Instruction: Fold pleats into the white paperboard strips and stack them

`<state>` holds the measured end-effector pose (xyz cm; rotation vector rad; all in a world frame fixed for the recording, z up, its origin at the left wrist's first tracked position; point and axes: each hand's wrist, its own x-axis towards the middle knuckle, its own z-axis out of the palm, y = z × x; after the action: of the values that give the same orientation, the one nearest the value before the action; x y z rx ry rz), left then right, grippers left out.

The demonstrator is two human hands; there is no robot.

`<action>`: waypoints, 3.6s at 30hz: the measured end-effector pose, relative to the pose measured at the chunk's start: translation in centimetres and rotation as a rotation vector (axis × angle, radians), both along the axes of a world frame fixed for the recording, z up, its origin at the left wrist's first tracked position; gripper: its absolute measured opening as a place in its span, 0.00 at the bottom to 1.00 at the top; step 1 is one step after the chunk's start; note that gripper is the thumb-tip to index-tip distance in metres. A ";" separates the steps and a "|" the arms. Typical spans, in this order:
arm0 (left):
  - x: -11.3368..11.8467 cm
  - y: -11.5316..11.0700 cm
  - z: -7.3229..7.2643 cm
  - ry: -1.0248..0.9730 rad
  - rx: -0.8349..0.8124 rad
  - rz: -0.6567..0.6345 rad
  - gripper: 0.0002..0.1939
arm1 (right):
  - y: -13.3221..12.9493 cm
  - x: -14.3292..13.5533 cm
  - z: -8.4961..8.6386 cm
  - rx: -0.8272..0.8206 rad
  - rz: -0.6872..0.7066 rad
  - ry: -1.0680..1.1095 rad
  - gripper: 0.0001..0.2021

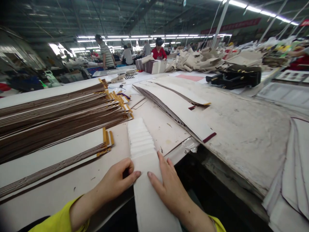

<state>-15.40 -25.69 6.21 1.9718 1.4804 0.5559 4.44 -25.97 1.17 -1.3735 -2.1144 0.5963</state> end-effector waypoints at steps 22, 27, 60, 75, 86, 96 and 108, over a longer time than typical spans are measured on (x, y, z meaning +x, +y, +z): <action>1.4 4.0 1.6 0.288 0.347 -0.185 0.11 | -0.2 -0.4 2.4 0.451 0.219 -0.042 0.15; 1.9 4.6 1.8 0.180 0.230 -0.149 0.06 | -0.1 -0.4 2.4 0.459 0.222 -0.037 0.15; 4.1 3.1 1.9 0.493 0.337 -0.345 0.14 | 2.0 -0.2 3.2 0.338 -0.049 0.138 0.21; 1.7 3.4 1.6 0.302 0.287 -0.326 0.11 | 2.5 -1.1 3.5 0.402 0.086 -0.218 0.20; -1.1 2.9 1.6 0.084 0.144 -0.196 0.11 | 3.3 -2.0 5.2 0.277 0.200 -0.264 0.11; -1.2 2.6 1.4 0.181 0.222 -0.277 0.08 | 3.7 -2.3 5.1 0.266 0.287 -0.242 0.09; -3.1 0.8 -0.1 0.156 0.307 -0.280 0.16 | 2.7 -2.9 5.5 0.362 0.256 -0.356 0.07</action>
<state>-18.52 -24.85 6.09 2.4618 1.2311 0.5400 1.51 -23.24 6.64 -1.0723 -2.5503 0.0476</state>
